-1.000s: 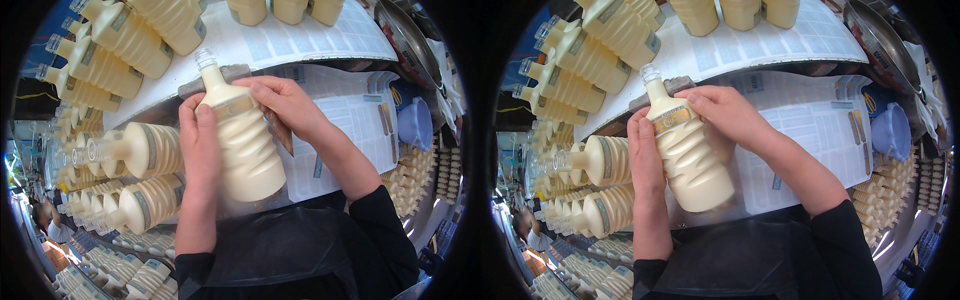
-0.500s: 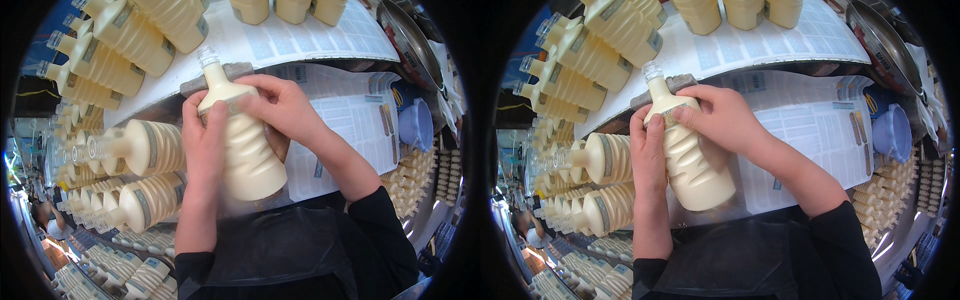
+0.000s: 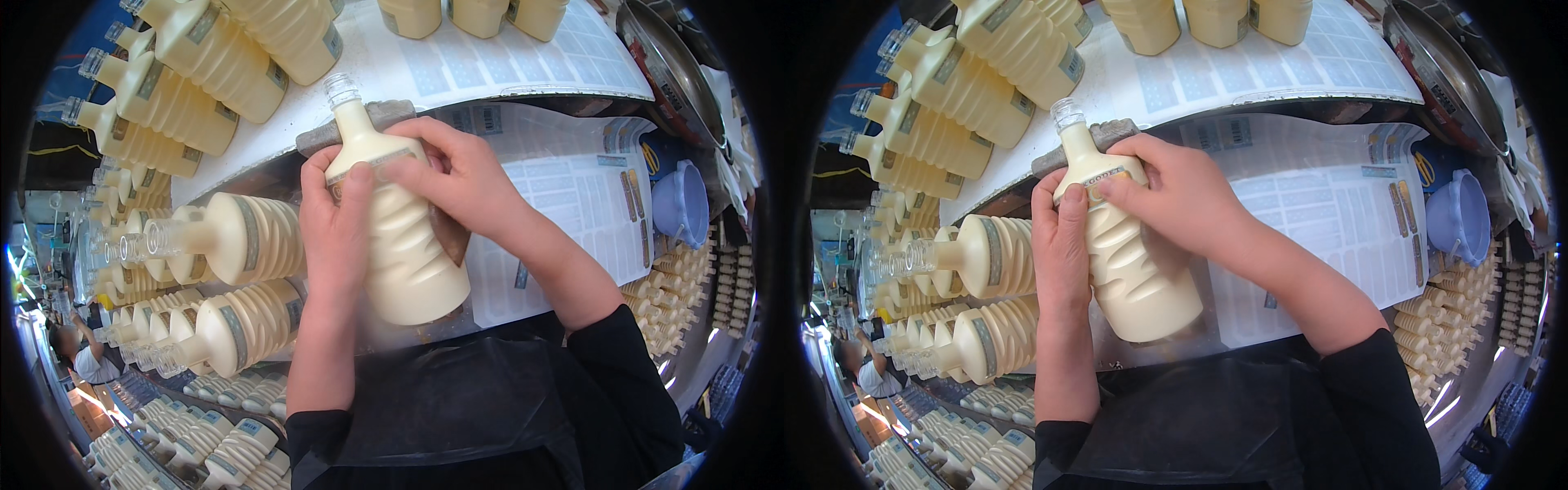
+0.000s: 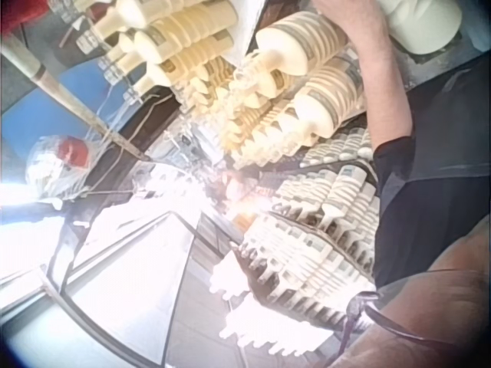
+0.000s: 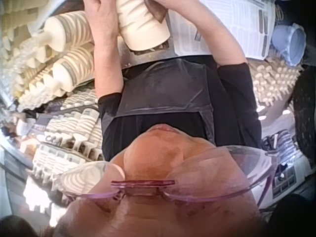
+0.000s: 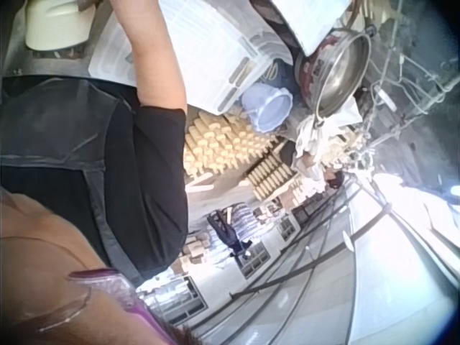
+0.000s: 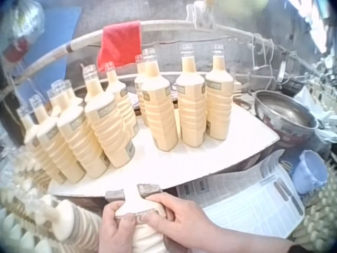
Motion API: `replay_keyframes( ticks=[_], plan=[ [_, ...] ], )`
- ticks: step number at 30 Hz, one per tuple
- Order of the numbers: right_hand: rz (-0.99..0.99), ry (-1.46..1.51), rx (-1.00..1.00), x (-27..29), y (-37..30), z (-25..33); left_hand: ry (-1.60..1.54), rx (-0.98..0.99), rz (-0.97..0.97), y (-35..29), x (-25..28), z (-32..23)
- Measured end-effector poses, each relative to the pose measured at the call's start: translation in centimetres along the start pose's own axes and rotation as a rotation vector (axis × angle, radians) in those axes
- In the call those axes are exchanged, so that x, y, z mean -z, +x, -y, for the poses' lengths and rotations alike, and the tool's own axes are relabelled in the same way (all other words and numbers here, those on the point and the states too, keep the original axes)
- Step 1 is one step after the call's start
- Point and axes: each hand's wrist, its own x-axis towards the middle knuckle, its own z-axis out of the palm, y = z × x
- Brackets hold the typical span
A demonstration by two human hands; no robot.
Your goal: The person applies rectangular labels to the bodies of multiple cream-colored plastic bottles. They pick up each bottle, smooth the label onto the surface, and place the finished bottle on a nearby shelf. The process is repeated for several bottles in a continuous sequence.
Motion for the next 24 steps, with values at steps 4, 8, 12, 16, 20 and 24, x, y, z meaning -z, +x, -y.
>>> replay_keyframes(
  ticks=[4,8,12,16,20,24],
  plan=[
    [0.046,0.253,-0.041,0.19,0.54,-1.54,-0.003,-0.022,-0.001,0.09,0.13,0.24],
    [0.020,0.066,-0.030,0.08,0.22,-0.78,-0.001,-0.007,-0.006,-0.06,0.07,0.07],
    [0.037,0.183,-0.019,0.38,0.45,-0.98,0.013,-0.014,-0.009,-0.04,0.06,0.06],
    [0.007,0.185,-0.045,-0.02,0.56,-1.08,0.014,-0.015,-0.006,-0.08,0.03,0.00],
    [0.007,0.128,-0.046,-0.01,0.52,-1.18,0.021,-0.003,-0.008,-0.23,-0.10,-0.44],
    [0.012,0.056,-0.041,0.20,0.38,-0.87,0.013,-0.021,0.005,-0.11,0.15,-0.16]
  ],
)
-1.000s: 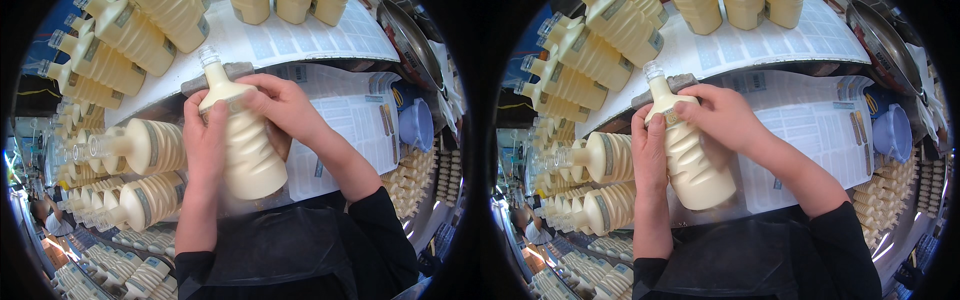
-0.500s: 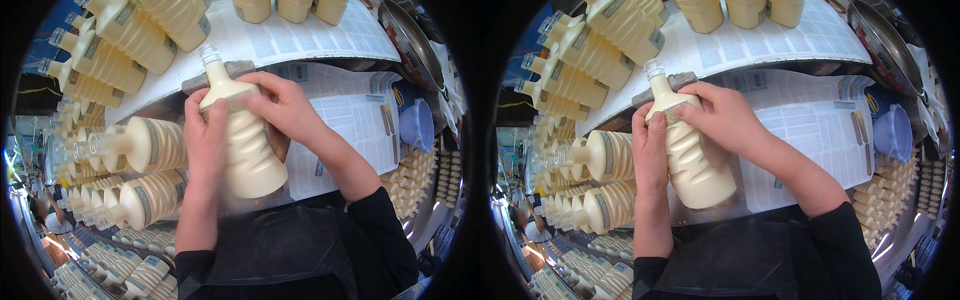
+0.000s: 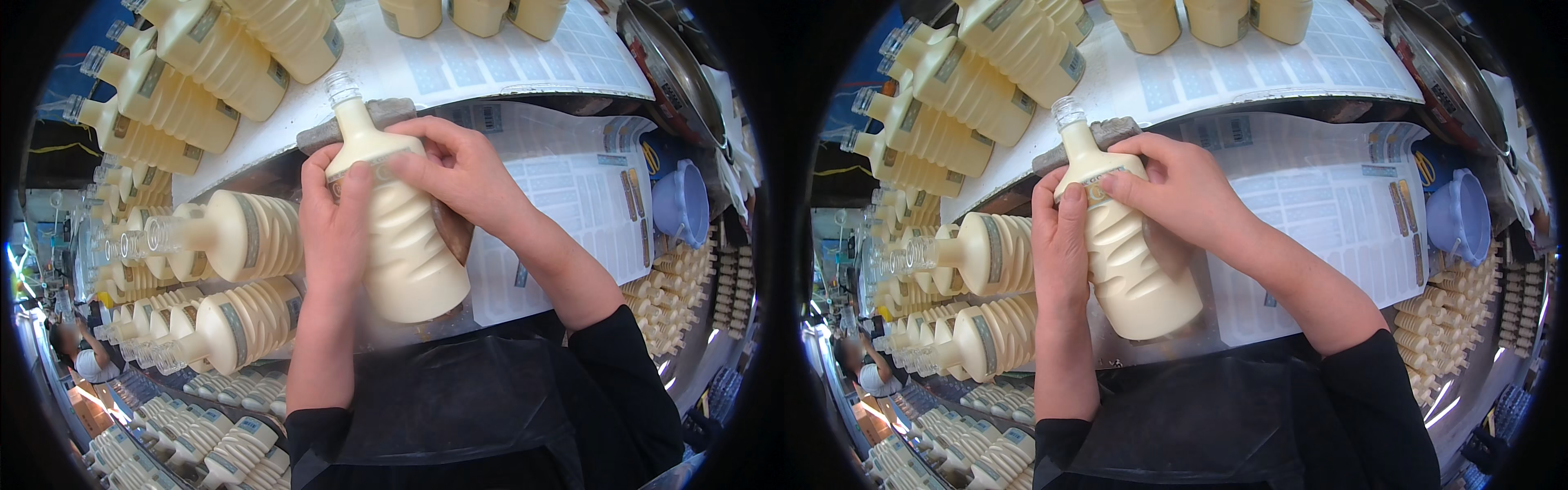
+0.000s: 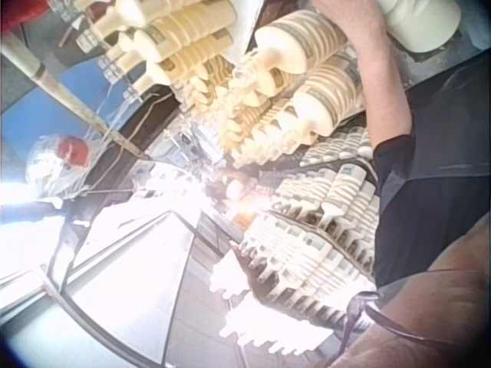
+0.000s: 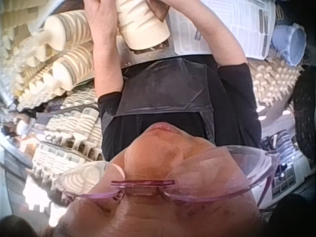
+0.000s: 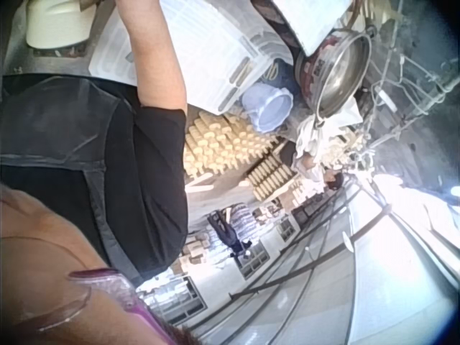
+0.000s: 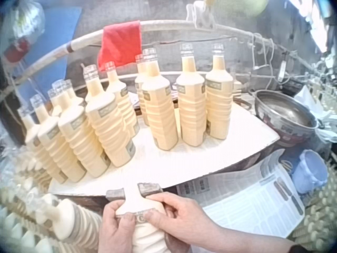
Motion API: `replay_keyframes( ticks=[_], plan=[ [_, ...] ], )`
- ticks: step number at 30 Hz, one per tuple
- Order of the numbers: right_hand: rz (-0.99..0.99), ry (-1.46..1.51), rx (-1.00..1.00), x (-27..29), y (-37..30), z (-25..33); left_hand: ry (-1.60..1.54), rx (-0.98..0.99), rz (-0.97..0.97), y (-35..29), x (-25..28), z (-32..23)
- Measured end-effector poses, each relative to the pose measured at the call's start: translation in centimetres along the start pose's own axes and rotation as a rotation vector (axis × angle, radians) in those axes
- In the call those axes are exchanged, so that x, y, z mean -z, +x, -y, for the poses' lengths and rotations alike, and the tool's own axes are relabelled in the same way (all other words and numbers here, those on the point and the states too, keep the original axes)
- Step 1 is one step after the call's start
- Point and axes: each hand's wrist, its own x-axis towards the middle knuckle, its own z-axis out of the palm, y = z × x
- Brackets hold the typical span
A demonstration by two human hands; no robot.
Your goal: The person applies rectangular labels to the bodies of multiple cream-colored plastic bottles. They pick up each bottle, smooth the label onto the surface, and place the finished bottle on a nearby shelf. The process is repeated for several bottles in a continuous sequence.
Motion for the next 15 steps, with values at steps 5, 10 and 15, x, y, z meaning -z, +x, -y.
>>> replay_keyframes(
  ticks=[5,10,15],
  plan=[
    [0.002,0.079,-0.002,-0.13,0.01,-0.47,-0.003,0.006,0.006,-0.07,0.01,-0.17],
    [-0.003,0.133,0.005,-0.32,0.20,-0.64,-0.001,0.022,-0.009,-0.03,-0.06,-0.10],
    [0.011,0.128,0.002,-0.16,0.08,-0.54,-0.006,0.009,-0.021,0.00,-0.16,0.11]
  ],
)
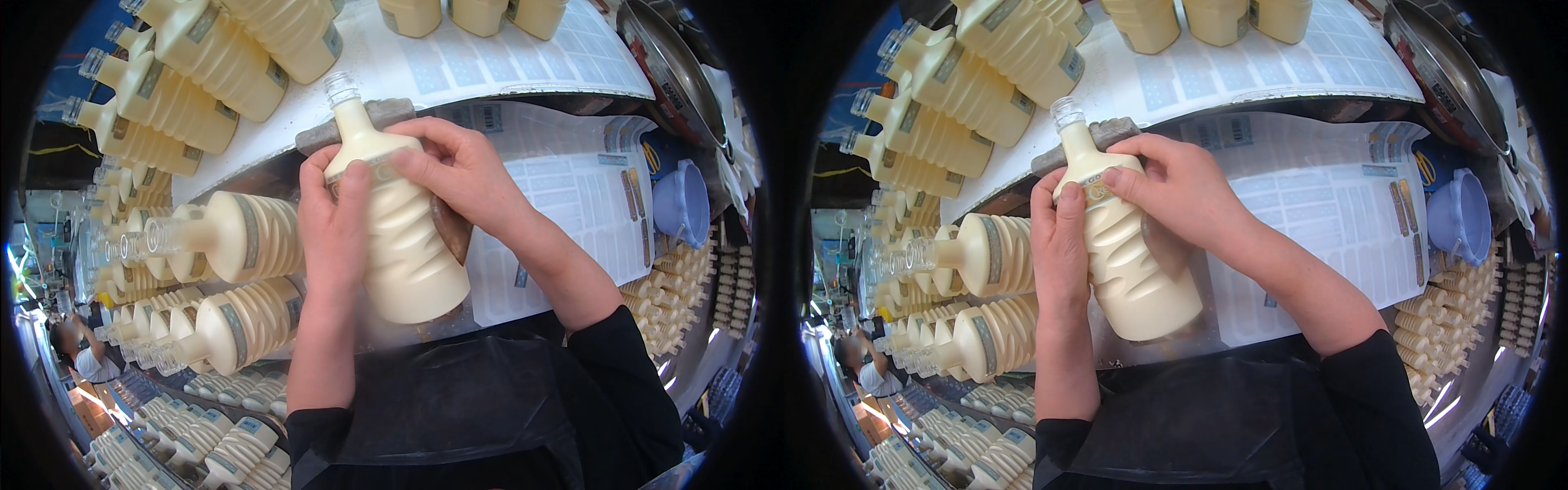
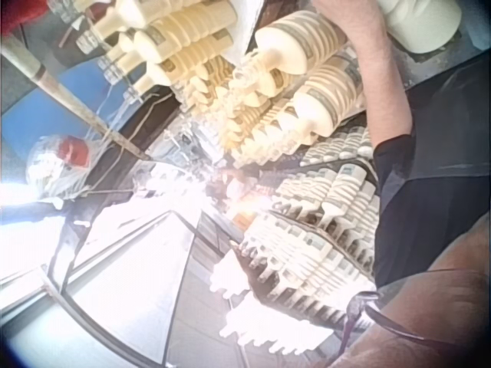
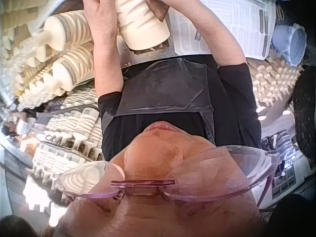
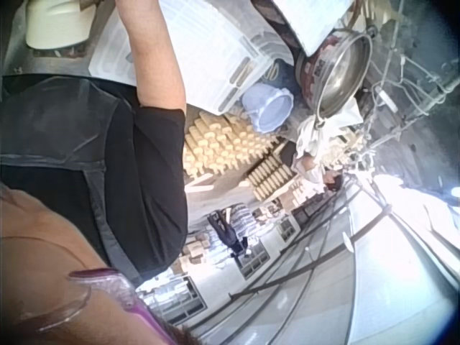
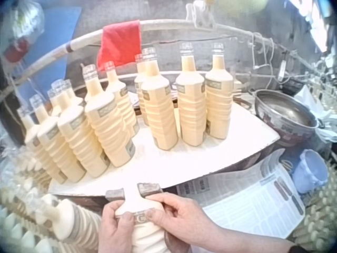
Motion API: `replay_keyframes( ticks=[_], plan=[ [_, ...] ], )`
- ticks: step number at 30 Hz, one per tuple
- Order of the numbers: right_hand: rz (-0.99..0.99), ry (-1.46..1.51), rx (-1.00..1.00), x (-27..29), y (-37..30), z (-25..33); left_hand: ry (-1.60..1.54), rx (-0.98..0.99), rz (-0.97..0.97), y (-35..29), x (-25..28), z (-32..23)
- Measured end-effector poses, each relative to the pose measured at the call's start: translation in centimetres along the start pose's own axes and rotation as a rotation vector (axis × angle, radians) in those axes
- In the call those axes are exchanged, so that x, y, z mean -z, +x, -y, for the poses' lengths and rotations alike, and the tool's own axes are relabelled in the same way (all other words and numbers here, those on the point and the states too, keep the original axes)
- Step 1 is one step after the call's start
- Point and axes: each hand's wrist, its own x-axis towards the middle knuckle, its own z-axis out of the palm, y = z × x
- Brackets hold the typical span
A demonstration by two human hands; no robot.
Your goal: The person applies rectangular labels to the bodies of multiple cream-colored plastic bottles. They pick up each bottle, smooth the label onto the surface, and place the finished bottle on a nearby shelf. The process is repeated for several bottles in a continuous sequence.
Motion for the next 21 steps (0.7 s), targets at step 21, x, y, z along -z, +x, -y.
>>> replay_keyframes(
  ticks=[21],
  plan=[
    [0.027,0.145,0.051,0.3,0.2,-1.0,-0.038,0.002,0.007,-0.2,-0.1,0.0]
  ],
)
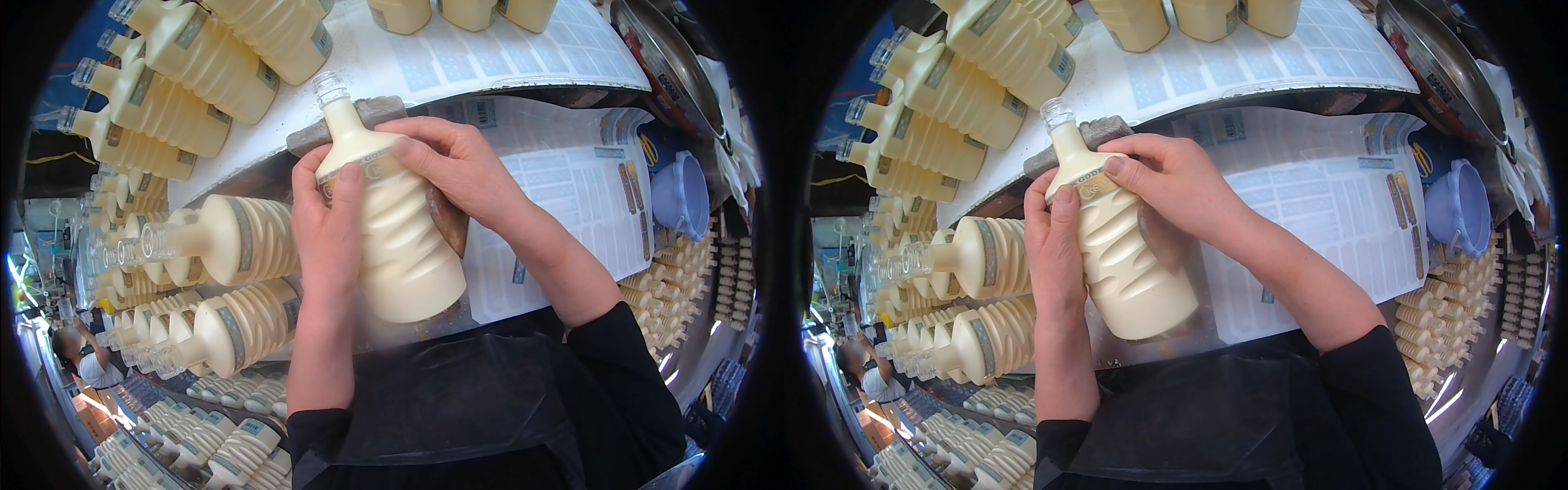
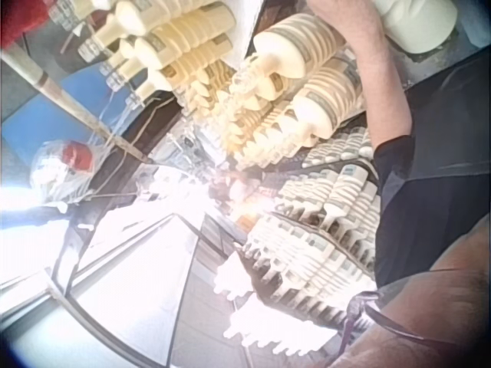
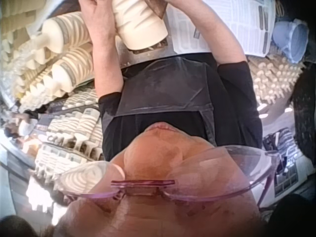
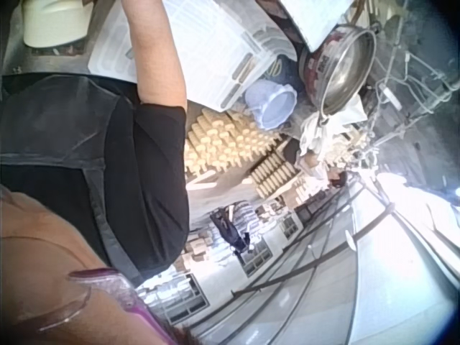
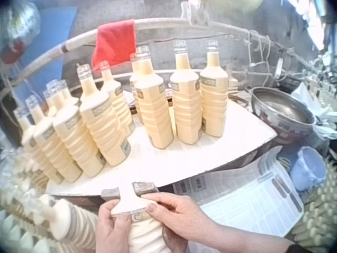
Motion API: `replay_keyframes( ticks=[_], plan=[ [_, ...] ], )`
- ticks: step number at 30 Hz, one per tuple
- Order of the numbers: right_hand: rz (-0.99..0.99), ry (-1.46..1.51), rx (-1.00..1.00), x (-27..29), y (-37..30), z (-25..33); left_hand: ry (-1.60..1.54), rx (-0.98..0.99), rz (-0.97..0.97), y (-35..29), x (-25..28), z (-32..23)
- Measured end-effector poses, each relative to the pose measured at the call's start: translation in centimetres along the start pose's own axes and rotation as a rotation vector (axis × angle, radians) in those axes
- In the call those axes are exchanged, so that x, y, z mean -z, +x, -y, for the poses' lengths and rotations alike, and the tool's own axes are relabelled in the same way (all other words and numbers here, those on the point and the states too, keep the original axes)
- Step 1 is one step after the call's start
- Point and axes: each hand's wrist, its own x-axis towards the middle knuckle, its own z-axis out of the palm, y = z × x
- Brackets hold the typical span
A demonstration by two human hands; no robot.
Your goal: The person applies rectangular labels to the bodies of multiple cream-colored plastic bottles. They pick up each bottle, smooth the label onto the surface, and place the finished bottle on a nearby shelf. The process is repeated for several bottles in a continuous sequence.
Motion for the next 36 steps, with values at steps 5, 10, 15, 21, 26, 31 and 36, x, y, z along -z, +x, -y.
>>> replay_keyframes(
  ticks=[5,10,15,21,26,31,36],
  plan=[
    [0.038,0.021,-0.084,1.2,-0.2,1.2,-0.011,-0.003,0.004,0.2,0.2,0.3],
    [-0.156,0.139,-0.018,2.0,-1.1,2.8,-0.003,0.009,0.002,0.0,0.2,0.3],
    [-0.268,-0.320,0.187,0.1,-2.4,3.4,0.020,-0.003,0.008,0.1,0.2,0.1],
    [-0.161,-0.829,0.990,-0.9,-3.7,3.0,-0.088,0.012,0.013,-0.1,0.4,-0.3],
    [-0.360,-0.268,0.375,-1.0,-4.2,3.0,-0.235,0.025,0.045,-0.3,1.1,1.0],
    [-0.324,-0.195,0.149,1.7,-1.5,-0.2,-0.267,0.084,0.062,-0.8,0.9,0.9],
    [-0.150,0.035,-0.134,2.5,-1.3,1.8,-0.363,0.089,0.038,-0.7,1.1,1.7]
  ],
)
